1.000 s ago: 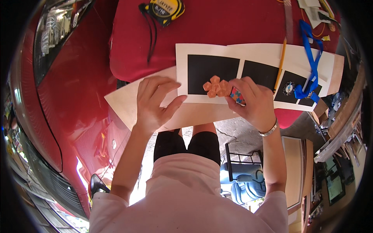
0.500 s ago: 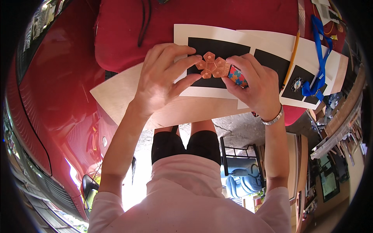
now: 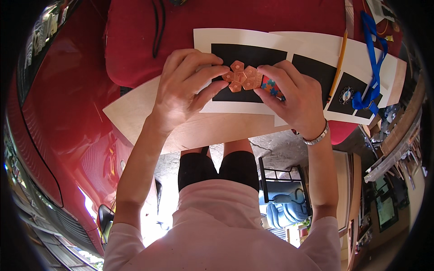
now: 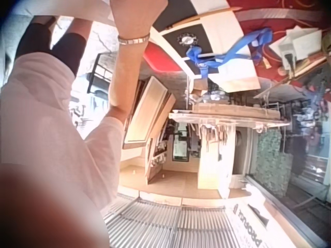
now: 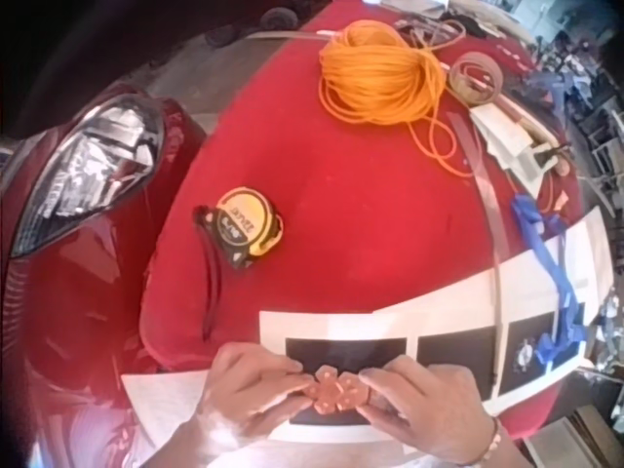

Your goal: The person assembles a medal by attaching a ribbon to a copper-colored medallion using a hot glue gun. They press the ribbon onto the medallion, then place the finished medal on a display board alongside other medals.

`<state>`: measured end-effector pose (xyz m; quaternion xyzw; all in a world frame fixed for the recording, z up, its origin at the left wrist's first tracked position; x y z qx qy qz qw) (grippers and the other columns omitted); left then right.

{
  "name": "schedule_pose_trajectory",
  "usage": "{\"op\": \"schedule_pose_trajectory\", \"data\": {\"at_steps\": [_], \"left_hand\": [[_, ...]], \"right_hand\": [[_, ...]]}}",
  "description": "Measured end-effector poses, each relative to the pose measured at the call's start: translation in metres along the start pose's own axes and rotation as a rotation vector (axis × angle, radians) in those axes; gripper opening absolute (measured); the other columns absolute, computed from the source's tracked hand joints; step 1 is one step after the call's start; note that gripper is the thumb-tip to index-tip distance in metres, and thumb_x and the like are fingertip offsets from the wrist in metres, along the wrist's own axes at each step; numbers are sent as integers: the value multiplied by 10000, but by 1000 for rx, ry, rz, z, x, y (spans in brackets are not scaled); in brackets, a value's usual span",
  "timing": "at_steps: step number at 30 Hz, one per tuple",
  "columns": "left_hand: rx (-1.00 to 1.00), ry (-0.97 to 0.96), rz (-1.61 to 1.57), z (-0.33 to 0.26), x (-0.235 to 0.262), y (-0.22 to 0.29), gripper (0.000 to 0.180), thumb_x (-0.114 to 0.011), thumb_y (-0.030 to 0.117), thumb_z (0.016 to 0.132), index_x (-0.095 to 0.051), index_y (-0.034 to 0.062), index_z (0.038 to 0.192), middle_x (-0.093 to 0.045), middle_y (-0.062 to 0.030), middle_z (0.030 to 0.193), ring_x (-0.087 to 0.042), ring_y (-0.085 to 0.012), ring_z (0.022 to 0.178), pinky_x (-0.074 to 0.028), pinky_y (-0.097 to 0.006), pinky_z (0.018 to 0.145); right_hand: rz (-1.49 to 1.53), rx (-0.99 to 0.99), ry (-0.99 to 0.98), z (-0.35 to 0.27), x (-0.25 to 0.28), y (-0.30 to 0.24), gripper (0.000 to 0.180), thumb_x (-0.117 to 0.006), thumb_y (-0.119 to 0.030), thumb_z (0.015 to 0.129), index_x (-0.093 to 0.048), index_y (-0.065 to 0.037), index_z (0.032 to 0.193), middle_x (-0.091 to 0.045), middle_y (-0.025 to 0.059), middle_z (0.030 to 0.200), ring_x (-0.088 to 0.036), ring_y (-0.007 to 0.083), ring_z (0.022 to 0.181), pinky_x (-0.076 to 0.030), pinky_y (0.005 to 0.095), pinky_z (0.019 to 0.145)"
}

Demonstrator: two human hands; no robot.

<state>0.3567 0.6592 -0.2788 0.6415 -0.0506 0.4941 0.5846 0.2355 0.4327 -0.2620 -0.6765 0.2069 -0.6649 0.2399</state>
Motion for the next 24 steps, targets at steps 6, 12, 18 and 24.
{"op": "schedule_pose_trajectory", "data": {"at_steps": [6, 12, 18, 24], "left_hand": [[11, 17, -6, 1, -1, 1, 345, -891, 139, 715, -793, 112, 1045, -723, -20, 1057, -594, -232, 979, -504, -362, 846], [33, 8, -2, 3, -2, 3, 358, -901, 125, 699, -796, 130, 1041, -723, -12, 1059, -594, -227, 987, -503, -356, 853], [44, 7, -25, 4, -2, 3, 367, -907, 92, 682, -803, 129, 1031, -722, -16, 1060, -586, -224, 993, -509, -349, 834], [64, 7, -62, 5, -2, 3, 366, -901, 67, 668, -798, 135, 1012, -714, -10, 1077, -589, -249, 1001, -520, -366, 814]], "right_hand": [[23, -12, 10, -1, -2, 1, 425, -839, -226, 799, -648, -130, 1167, -609, -7, 941, -625, 157, 616, -487, 295, 545], [29, -22, -6, -2, -1, 2, 434, -837, -222, 803, -641, -120, 1177, -602, 12, 961, -636, 175, 644, -507, 307, 563], [37, -31, -21, -2, 0, 2, 435, -828, -210, 810, -637, -119, 1190, -602, 24, 979, -640, 184, 655, -513, 312, 569], [30, -20, -9, -2, -1, 3, 438, -825, -209, 813, -634, -120, 1196, -602, 24, 984, -644, 183, 664, -519, 321, 579]]}}
Point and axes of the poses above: each hand's wrist, its own z-axis towards the middle knuckle, its own x-axis out of the back of the hand, y = z × x, the point moved 1 cm from there along z, towards the middle knuckle
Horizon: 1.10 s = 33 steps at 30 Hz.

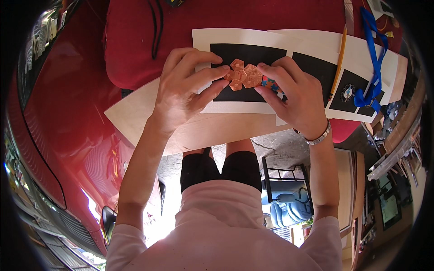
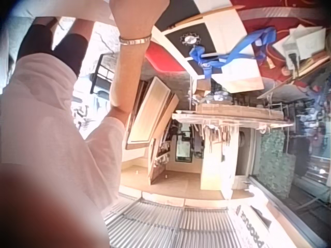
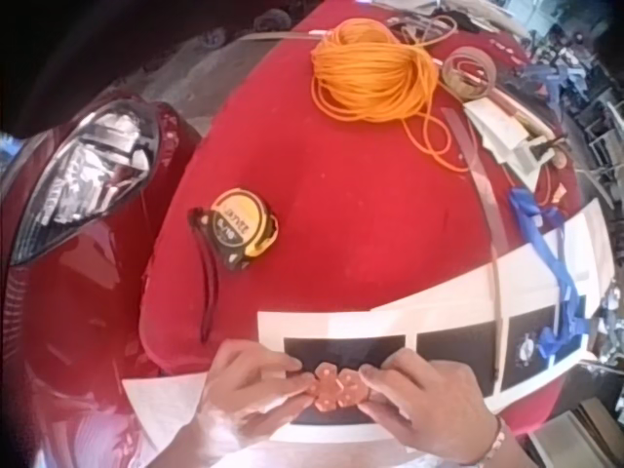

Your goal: The person assembles a medal by attaching a ribbon to a copper-colored medallion using a hot glue gun. They press the ribbon onto the medallion, then place the finished medal on a display board alongside other medals.

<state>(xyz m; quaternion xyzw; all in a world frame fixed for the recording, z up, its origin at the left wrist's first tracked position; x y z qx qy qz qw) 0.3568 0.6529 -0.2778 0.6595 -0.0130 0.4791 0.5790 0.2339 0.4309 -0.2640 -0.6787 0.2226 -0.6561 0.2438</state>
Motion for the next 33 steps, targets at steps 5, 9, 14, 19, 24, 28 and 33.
{"op": "schedule_pose_trajectory", "data": {"at_steps": [5, 9, 14, 19, 24, 28, 33], "left_hand": [[-17, -20, -2, 2, 1, -1, 398, -910, 32, 655, -809, 115, 1031, -713, -38, 1092, -577, -230, 1006, -538, -328, 762], [-15, -30, -2, 1, 2, -1, 407, -911, 26, 646, -809, 112, 1030, -712, -37, 1092, -577, -230, 1016, -542, -327, 761], [10, -25, -14, 1, 0, -1, 410, -913, 33, 643, -809, 115, 1031, -712, -36, 1091, -575, -229, 1015, -535, -325, 770], [-10, -33, 3, 2, 2, -1, 394, -913, 37, 654, -807, 116, 1024, -709, -33, 1090, -573, -230, 1019, -529, -331, 776], [-3, -29, 13, 4, 3, 1, 374, -914, 59, 659, -800, 114, 1010, -709, -37, 1082, -583, -238, 1008, -516, -347, 812], [-52, -54, 35, 8, 9, 3, 434, -917, 84, 666, -771, 90, 1075, -709, -56, 1104, -610, -255, 997, -504, -369, 842], [-137, -124, 49, 19, 14, 2, 555, -918, 99, 671, -723, 79, 1190, -707, -79, 1145, -628, -272, 1007, -502, -380, 869]], "right_hand": [[3, -15, -12, 0, 1, 0, 418, -822, -210, 819, -638, -125, 1185, -601, 22, 979, -643, 184, 664, -519, 320, 581], [8, -9, -1, 1, 1, 0, 402, -822, -214, 824, -643, -129, 1174, -601, 21, 968, -640, 187, 655, -519, 319, 578], [14, -12, 10, 1, 0, 1, 395, -824, -218, 822, -648, -133, 1165, -603, 18, 964, -638, 188, 647, -518, 319, 572], [22, -30, 9, 5, 2, -2, 397, -828, -212, 816, -648, -137, 1162, -602, 14, 964, -638, 188, 656, -517, 321, 581], [-140, -70, -91, 5, 23, -16, 495, -855, -165, 784, -669, -108, 1239, -639, 57, 1023, -644, 232, 916, -513, 367, 751], [-182, -160, 97, -5, 41, -27, 555, -855, -185, 775, -666, -115, 1291, -644, 68, 1154, -602, 284, 1029, -479, 413, 846], [-67, -303, 238, -19, 19, -37, 536, -840, -199, 753, -672, -143, 1260, -632, 49, 1214, -594, 286, 1114, -445, 430, 932]]}}
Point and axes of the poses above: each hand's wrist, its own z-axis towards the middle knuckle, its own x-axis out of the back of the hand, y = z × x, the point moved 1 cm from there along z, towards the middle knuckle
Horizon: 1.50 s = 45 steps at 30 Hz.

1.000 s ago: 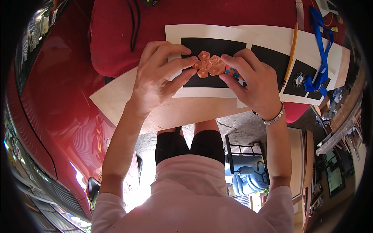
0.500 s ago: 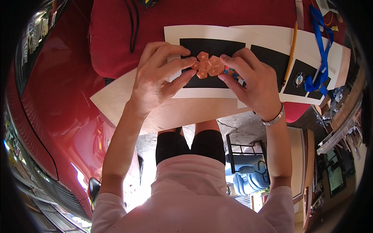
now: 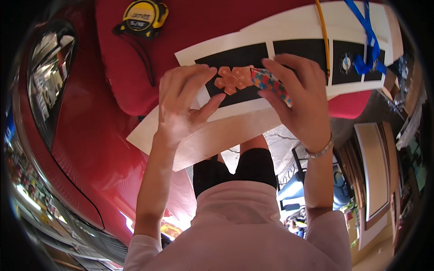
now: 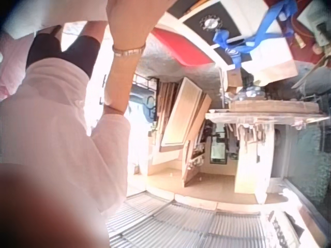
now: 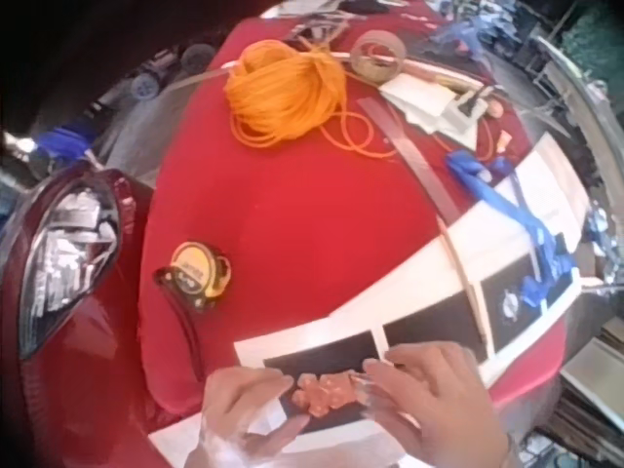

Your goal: The person assembles a medal by attaching a ribbon to a copper-colored medallion using a hot glue gun. They press the ribbon onto the medallion, then place the finished medal on a display board alongside other medals.

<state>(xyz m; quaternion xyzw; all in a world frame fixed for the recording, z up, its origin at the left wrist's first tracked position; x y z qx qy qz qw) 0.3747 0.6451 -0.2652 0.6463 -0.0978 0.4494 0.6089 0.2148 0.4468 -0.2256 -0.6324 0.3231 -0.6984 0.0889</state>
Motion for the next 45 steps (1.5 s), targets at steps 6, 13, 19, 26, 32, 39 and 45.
{"op": "schedule_pose_trajectory", "data": {"at_steps": [6, 13, 19, 26, 32, 39, 45], "left_hand": [[-54, -134, 20, 8, -1, -10, 561, -894, 108, 716, -718, 97, 1248, -670, -82, 1249, -602, -258, 1115, -498, -371, 924], [-165, -25, -66, 8, -7, -23, 472, -891, 165, 722, -733, 122, 1165, -686, -46, 1203, -613, -245, 1001, -496, -360, 858], [-143, -14, -53, 7, -10, -25, 393, -897, 142, 706, -760, 122, 1075, -699, -44, 1188, -620, -233, 978, -517, -347, 816], [-109, -67, -42, 4, -7, -23, 348, -909, 79, 731, -778, 105, 1053, -652, -79, 1227, -643, -205, 1045, -553, -309, 844], [-143, -56, -43, 5, -9, -26, 344, -920, 69, 710, -792, 111, 1026, -652, -85, 1229, -637, -203, 1010, -554, -313, 823], [-141, -54, -32, 5, -8, -26, 345, -925, 70, 689, -798, 117, 1007, -668, -80, 1218, -614, -182, 915, -534, -304, 769], [-125, -66, -17, 6, -6, -22, 345, -927, 85, 686, -797, 115, 1004, -674, -71, 1221, -604, -175, 913, -529, -300, 761]], "right_hand": [[-29, 9, 94, -5, -27, 6, 546, -852, -227, 730, -686, -174, 1247, -625, 31, 1267, -571, 274, 1179, -445, 432, 961], [-16, 31, -2, -3, -19, 2, 409, -798, -224, 832, -674, -144, 1214, -584, 106, 1248, -526, 304, 1143, -425, 426, 965], [-13, 46, 31, 2, -19, 0, 397, -821, -203, 805, -690, -174, 1179, -587, 108, 1242, -530, 295, 1116, -424, 417, 959], [-84, 48, 12, 0, -21, 1, 382, -810, -221, 818, -706, -198, 1186, -598, 91, 1264, -542, 296, 1135, -429, 419, 953], [-125, 63, 82, 0, -30, 5, 376, -823, -215, 787, -738, -234, 1153, -615, 49, 1267, -561, 279, 1153, -447, 415, 928], [-116, 23, 114, -3, -35, 4, 334, -828, -211, 783, -733, -255, 1100, -617, 23, 1249, -564, 265, 1164, -452, 420, 926], [-109, 21, 102, -3, -32, 2, 347, -825, -208, 784, -729, -255, 1114, -611, 29, 1257, -563, 268, 1164, -447, 423, 930]]}}
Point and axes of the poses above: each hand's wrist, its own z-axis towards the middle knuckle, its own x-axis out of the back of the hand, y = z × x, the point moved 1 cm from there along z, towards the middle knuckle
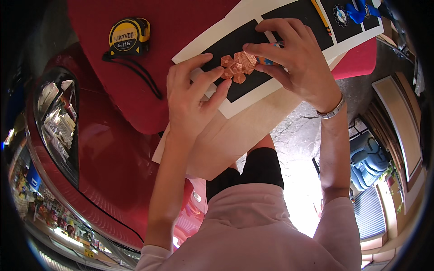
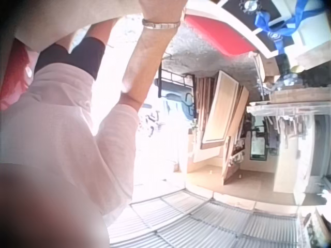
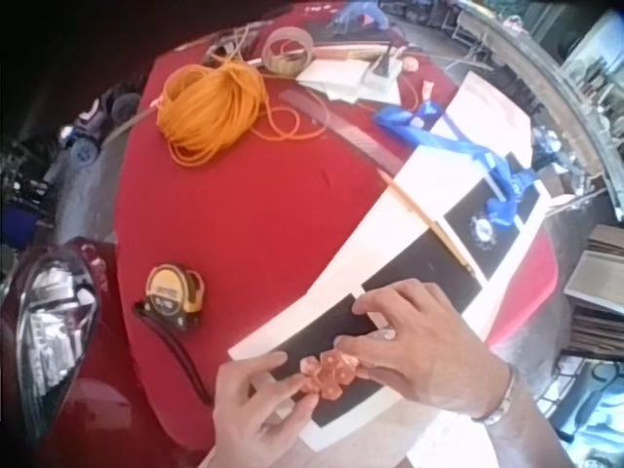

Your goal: The person assembles a medal by attaching a ribbon to a copper-colored medallion using a hot glue gun. They press the ribbon onto the medallion, then place the finished medal on a display board alongside other medals.

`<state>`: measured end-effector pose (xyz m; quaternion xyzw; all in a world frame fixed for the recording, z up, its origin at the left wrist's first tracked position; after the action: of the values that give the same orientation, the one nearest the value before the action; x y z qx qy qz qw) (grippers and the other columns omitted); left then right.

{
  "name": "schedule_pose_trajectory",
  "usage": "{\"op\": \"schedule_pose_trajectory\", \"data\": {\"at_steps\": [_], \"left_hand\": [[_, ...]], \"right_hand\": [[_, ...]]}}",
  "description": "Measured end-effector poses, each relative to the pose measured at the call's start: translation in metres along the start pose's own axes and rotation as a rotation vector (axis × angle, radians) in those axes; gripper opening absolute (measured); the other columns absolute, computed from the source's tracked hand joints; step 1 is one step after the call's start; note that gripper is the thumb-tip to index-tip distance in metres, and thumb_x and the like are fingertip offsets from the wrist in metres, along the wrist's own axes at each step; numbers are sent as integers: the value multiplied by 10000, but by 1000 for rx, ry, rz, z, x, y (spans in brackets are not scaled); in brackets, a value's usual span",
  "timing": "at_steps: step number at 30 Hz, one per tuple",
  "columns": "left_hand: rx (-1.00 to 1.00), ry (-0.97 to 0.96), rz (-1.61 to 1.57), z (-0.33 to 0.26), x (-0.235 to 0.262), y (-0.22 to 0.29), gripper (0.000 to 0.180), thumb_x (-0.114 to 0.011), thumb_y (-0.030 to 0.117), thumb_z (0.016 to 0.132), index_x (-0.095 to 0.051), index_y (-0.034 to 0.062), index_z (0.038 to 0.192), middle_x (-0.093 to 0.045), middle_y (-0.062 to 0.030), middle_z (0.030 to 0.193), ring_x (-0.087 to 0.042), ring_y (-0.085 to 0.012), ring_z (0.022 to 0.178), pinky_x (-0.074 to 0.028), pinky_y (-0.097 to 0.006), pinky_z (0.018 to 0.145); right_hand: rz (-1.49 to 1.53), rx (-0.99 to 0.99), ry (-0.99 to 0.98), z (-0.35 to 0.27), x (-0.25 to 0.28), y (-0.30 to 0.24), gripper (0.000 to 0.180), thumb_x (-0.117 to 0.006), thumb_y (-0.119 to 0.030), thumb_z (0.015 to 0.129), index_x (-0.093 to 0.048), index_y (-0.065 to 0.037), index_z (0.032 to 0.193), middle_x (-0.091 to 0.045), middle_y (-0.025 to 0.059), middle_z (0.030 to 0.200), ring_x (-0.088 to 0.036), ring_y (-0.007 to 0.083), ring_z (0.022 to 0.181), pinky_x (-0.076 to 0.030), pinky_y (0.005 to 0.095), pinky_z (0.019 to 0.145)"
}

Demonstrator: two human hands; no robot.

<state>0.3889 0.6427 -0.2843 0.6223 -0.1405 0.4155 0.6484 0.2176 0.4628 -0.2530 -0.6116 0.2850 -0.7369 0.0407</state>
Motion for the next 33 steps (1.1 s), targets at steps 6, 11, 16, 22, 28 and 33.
{"op": "schedule_pose_trajectory", "data": {"at_steps": [6, 11, 16, 22, 28, 33], "left_hand": [[7, 4, -22, 1, 0, -1, 356, -928, 94, 688, -793, 104, 1018, -673, -72, 1221, -604, -177, 910, -535, -304, 774], [-7, 3, -29, 1, 0, -1, 359, -925, 90, 687, -792, 105, 1020, -675, -78, 1219, -604, -181, 927, -528, -303, 776], [-5, 11, -22, 1, -1, -1, 347, -924, 91, 687, -800, 122, 1010, -682, -73, 1209, -601, -178, 923, -522, -305, 776], [-16, 20, -12, 2, -1, -2, 330, -927, 95, 687, -806, 130, 992, -684, -64, 1207, -601, -173, 908, -521, -303, 773], [-2, 11, -28, 1, -2, -3, 331, -925, 75, 685, -805, 117, 990, -678, -66, 1205, -599, -162, 899, -523, -297, 765], [6, 30, -67, 2, -4, -1, 283, -891, 132, 715, -784, 126, 977, -680, -58, 1198, -610, -244, 945, -499, -364, 796]], "right_hand": [[12, -23, -10, 0, 2, -2, 379, -826, -196, 773, -722, -247, 1134, -604, 38, 1280, -555, 283, 1179, -444, 430, 945], [35, -43, -8, 0, 1, -2, 394, -834, -189, 763, -722, -246, 1137, -600, 42, 1294, -550, 288, 1194, -441, 437, 958], [-11, -14, -12, 0, 2, -2, 414, -831, -176, 766, -741, -228, 1167, -618, 58, 1298, -570, 288, 1156, -483, 402, 886], [10, -47, -12, 1, 0, -3, 379, -836, -193, 761, -736, -260, 1120, -607, 32, 1283, -553, 279, 1187, -447, 432, 958], [23, -62, -11, 1, 0, -3, 377, -840, -192, 751, -739, -259, 1109, -611, 23, 1274, -562, 268, 1172, -449, 426, 951], [18, -64, -4, 2, 1, -5, 393, -843, -186, 748, -736, -259, 1119, -611, 25, 1281, -565, 261, 1171, -446, 421, 947]]}}
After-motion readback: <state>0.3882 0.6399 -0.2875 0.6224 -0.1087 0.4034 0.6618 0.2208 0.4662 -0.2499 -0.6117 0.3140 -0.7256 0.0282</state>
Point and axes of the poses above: each hand's wrist, its own z-axis towards the middle knuckle, its own x-axis out of the back of the hand, y = z × x, the point moved 1 cm from there along z, towards the middle knuckle
